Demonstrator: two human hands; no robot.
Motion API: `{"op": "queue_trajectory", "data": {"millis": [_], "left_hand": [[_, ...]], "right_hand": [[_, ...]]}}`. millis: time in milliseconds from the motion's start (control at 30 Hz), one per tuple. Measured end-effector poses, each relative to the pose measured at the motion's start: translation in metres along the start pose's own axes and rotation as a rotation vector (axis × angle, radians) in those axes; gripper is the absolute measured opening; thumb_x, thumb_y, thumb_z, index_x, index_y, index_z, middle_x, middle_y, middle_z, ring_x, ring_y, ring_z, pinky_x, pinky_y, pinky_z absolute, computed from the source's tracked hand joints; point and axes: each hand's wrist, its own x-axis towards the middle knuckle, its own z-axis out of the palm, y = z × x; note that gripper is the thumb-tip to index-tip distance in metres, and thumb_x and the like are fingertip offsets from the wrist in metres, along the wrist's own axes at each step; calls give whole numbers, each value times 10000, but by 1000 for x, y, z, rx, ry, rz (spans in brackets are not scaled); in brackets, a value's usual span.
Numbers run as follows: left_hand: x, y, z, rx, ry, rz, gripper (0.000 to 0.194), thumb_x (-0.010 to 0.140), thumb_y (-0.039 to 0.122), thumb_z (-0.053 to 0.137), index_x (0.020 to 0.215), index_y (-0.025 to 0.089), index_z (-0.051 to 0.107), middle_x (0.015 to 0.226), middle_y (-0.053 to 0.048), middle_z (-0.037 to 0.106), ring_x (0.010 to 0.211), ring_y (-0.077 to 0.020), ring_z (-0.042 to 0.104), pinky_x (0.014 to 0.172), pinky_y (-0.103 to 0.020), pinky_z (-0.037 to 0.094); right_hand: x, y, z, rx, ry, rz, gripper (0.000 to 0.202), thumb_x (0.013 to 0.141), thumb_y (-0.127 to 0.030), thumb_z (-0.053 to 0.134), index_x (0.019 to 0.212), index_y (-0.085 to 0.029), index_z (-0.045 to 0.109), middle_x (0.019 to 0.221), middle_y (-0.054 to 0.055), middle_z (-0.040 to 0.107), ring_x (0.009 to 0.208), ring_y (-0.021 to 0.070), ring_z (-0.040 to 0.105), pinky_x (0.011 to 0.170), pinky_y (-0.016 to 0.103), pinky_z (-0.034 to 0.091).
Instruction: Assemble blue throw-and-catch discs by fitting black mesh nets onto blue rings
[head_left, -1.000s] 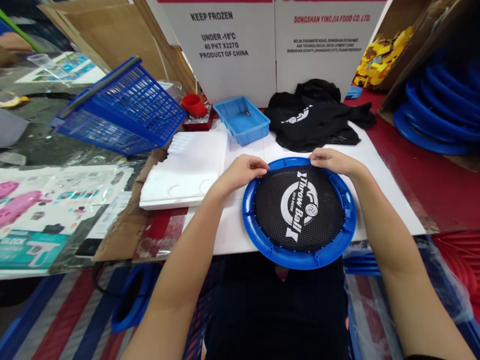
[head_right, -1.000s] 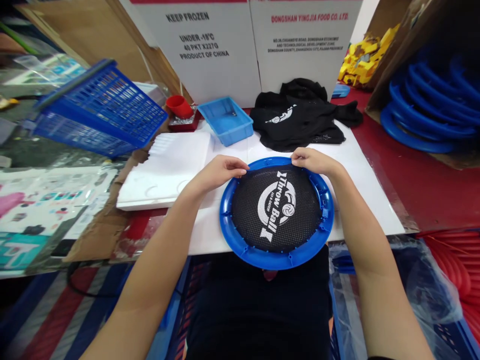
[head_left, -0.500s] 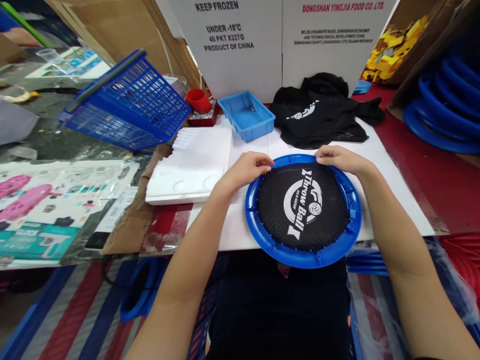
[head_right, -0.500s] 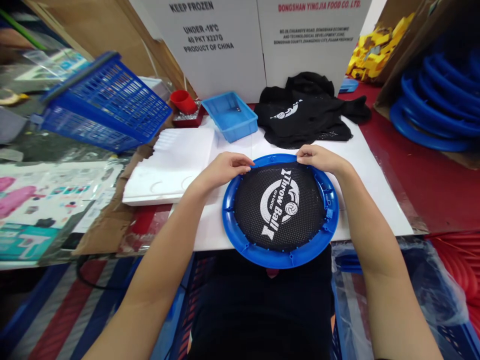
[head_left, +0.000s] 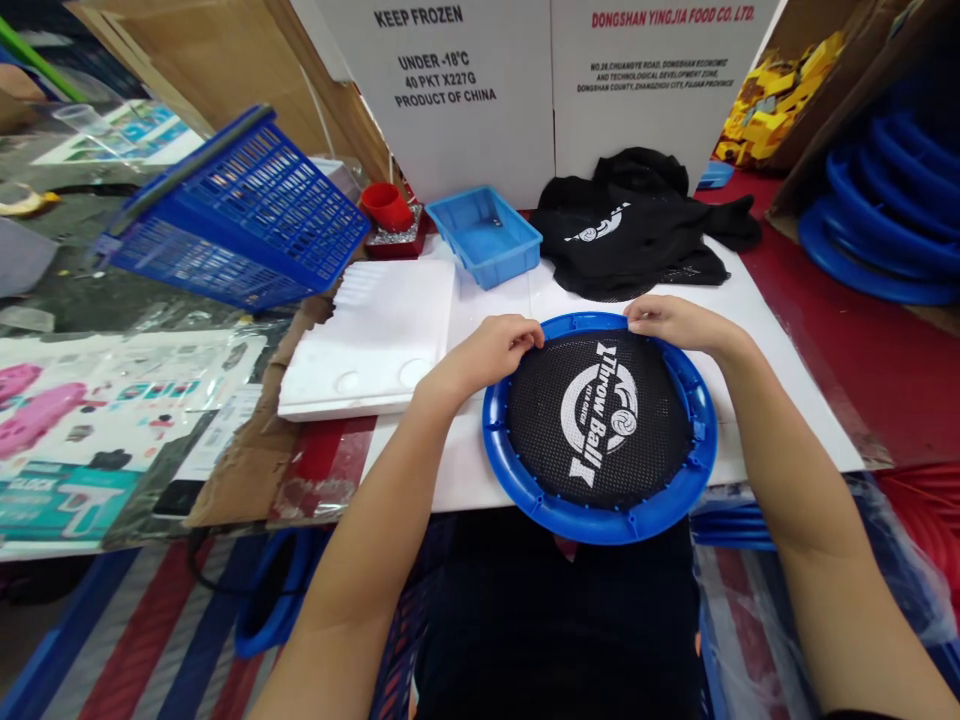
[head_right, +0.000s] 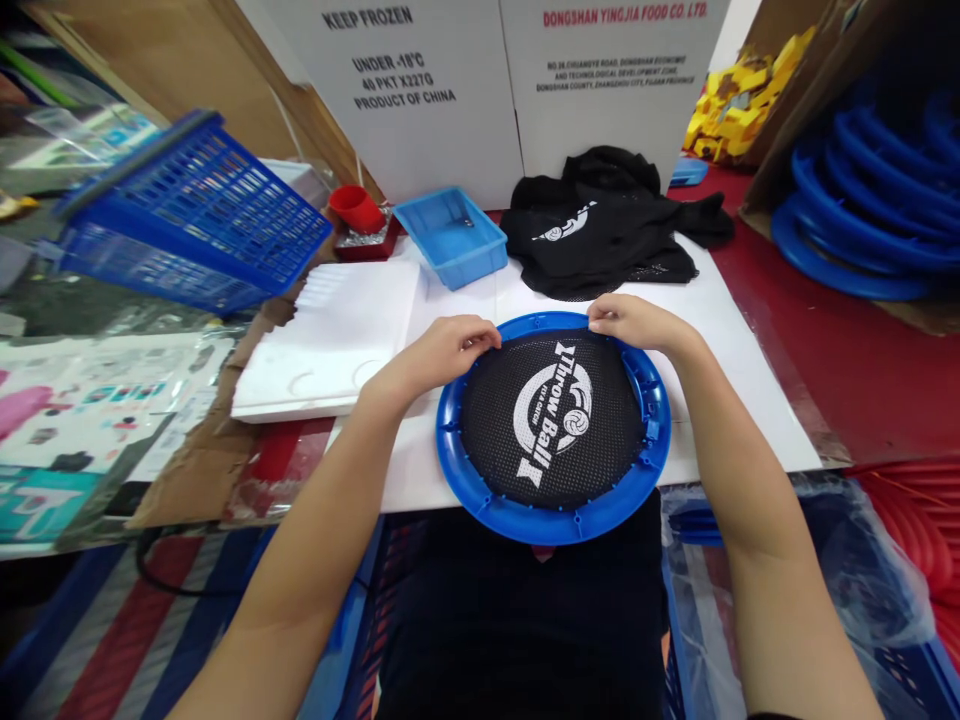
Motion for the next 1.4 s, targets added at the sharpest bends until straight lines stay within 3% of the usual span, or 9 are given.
{"op": "queue_trajectory", "data": {"millis": [167, 300, 433, 500, 600, 800, 967, 1133, 1400], "left_hand": [[-3, 12, 2, 98, -32, 40, 332, 955, 107, 464, 1046, 212, 766, 1137, -92, 709, 1020, -219, 677, 975, -399, 552], [-1, 21, 14, 203, 18, 108, 281, 1035, 226, 513, 1180, 198, 752, 1395, -141, 633, 1289, -296, 614, 1149, -483, 494], [2, 22, 24, 291, -19, 94, 311, 1033, 426, 644, 1182, 175, 751, 1529, -181, 563, 1415, -381, 530, 1217, -576, 431], [3, 23, 24, 257, -22, 71, 286, 998, 422, 702, 1131, 172, 743, 1482, -178, 593, 1368, -373, 564, 1188, -561, 460], [4, 25, 22, 123, 58, 38, 126, 989, 291, 691, 1057, 190, 720, 1371, -132, 657, 1248, -305, 638, 1132, -483, 507], [9, 18, 23, 43, 209, -51, 105, 1014, 237, 654, 962, 206, 739, 1072, -71, 780, 1062, -257, 695, 1042, -447, 521], [14, 10, 29, -115, 280, -138, 107, 990, 230, 677, 955, 204, 775, 1036, -59, 812, 963, -225, 722, 962, -385, 543], [24, 3, 32, -33, 345, -213, 144, 988, 237, 666, 965, 226, 808, 1079, -55, 834, 1050, -275, 698, 1013, -430, 507], [44, -19, 29, -281, 258, -242, 131, 928, 246, 688, 926, 180, 802, 986, -69, 821, 943, -238, 714, 921, -370, 527]], "right_hand": [[2, 0, 6, -82, 65, 63, 202, 878, -384, 625, 898, -226, 749, 1026, 96, 761, 998, 313, 680, 981, 478, 530], [2, -14, 13, -194, 140, 32, 167, 877, -296, 622, 928, -234, 769, 1045, 112, 766, 998, 327, 683, 995, 501, 542], [1, -25, 19, -31, 41, -209, 293, 928, -305, 602, 1147, -258, 791, 1474, 104, 670, 1349, 348, 626, 1204, 548, 461], [1, -27, 24, -2, -62, -250, 339, 952, -366, 629, 1233, -265, 790, 1641, 93, 554, 1522, 365, 501, 1289, 586, 364], [4, -27, 32, -58, -66, -217, 368, 960, -461, 678, 1238, -249, 795, 1706, 122, 484, 1597, 386, 410, 1319, 620, 297], [6, -28, 33, 50, 18, -173, 280, 952, -472, 697, 1018, -207, 756, 1556, 173, 644, 1438, 365, 603, 1239, 575, 412], [9, -25, 32, 202, 145, -101, 234, 947, -458, 690, 944, -230, 747, 1392, 127, 756, 1320, 358, 683, 1187, 575, 457], [14, -21, 36, 223, 215, -61, 181, 925, -408, 690, 898, -235, 735, 1305, 109, 793, 1233, 349, 715, 1135, 564, 498], [24, -20, 36, 222, 204, 0, 185, 898, -380, 670, 804, -224, 699, 1309, 105, 788, 1205, 339, 702, 1138, 561, 489]]}}
